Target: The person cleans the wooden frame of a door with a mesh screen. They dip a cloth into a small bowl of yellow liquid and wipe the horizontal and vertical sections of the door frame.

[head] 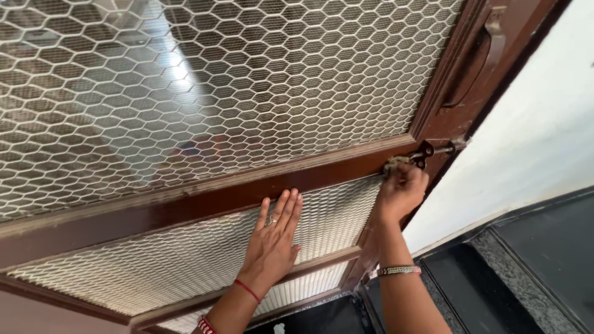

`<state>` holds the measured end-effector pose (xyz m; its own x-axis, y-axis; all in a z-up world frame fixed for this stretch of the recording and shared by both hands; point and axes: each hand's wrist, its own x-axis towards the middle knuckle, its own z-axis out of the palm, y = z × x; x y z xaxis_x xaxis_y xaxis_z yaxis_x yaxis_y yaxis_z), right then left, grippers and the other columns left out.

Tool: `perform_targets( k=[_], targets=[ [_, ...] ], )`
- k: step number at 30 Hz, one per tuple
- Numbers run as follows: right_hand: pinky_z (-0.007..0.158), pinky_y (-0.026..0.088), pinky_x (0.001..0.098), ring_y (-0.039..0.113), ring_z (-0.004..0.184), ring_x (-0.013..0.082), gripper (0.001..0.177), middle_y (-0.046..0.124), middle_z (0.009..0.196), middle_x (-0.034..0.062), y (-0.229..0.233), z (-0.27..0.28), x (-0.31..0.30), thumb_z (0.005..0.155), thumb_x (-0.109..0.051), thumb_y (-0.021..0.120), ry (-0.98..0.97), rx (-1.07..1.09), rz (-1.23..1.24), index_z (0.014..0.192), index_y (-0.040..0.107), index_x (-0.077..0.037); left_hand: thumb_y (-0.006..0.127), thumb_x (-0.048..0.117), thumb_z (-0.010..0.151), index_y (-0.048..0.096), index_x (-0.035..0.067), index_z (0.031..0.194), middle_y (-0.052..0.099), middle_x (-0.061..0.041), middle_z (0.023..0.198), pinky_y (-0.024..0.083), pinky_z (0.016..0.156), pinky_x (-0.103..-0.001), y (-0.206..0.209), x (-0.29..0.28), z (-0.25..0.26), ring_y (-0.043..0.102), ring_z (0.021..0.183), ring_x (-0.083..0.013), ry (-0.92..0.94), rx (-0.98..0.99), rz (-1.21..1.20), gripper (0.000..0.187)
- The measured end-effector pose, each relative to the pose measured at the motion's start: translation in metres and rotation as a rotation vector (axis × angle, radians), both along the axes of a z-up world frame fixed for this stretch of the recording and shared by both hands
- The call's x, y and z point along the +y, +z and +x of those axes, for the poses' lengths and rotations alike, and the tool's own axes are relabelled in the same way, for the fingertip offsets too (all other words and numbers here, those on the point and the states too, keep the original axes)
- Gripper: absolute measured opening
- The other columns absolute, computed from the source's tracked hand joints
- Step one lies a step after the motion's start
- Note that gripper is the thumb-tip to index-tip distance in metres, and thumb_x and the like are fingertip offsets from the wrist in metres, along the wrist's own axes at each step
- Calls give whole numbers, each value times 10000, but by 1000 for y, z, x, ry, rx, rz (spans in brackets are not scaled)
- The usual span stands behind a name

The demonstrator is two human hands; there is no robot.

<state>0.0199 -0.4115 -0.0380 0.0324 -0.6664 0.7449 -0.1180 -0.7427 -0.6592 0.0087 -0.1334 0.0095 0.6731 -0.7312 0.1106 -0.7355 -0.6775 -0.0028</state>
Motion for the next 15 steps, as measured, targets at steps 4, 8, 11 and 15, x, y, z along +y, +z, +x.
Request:
perform_targets(
  k=[4,8,11,15],
  targets=[
    [748,537,363,647,836,233,178,656,952,79,8,-4,34,904,85,709,117,-122,-232,955,661,-78,728,301,845,66,30,1604,70,-112,1706,-28,1247,-466,-2,-2,0,45,1553,-228,-16,-36,-57,1043],
    [809,537,363,665,882,242,211,687,927,66,-1,-3,104,852,76,749,404,-96,-216,961,692,-96,739,267,834,85,3,1588,91,-132,1690,-14,1247,-483,-4,0,0,73,1563,-245,-32,-58,-92,1032],
    [841,488,397,628,885,276,245,668,873,72,-7,-5,103,777,59,822,422,17,-277,935,714,-93,740,260,823,101,12,1593,119,-125,1696,9,1253,-471,-6,4,1,97,1563,-245,-60,-81,-158,1031],
    [899,517,418,635,990,301,269,691,1008,133,-1,-13,35,757,91,784,214,-47,-248,975,713,-50,732,247,824,97,30,1590,110,-132,1685,3,1254,-478,-6,17,-3,81,1553,-259,-33,-30,-191,1018]
  ],
)
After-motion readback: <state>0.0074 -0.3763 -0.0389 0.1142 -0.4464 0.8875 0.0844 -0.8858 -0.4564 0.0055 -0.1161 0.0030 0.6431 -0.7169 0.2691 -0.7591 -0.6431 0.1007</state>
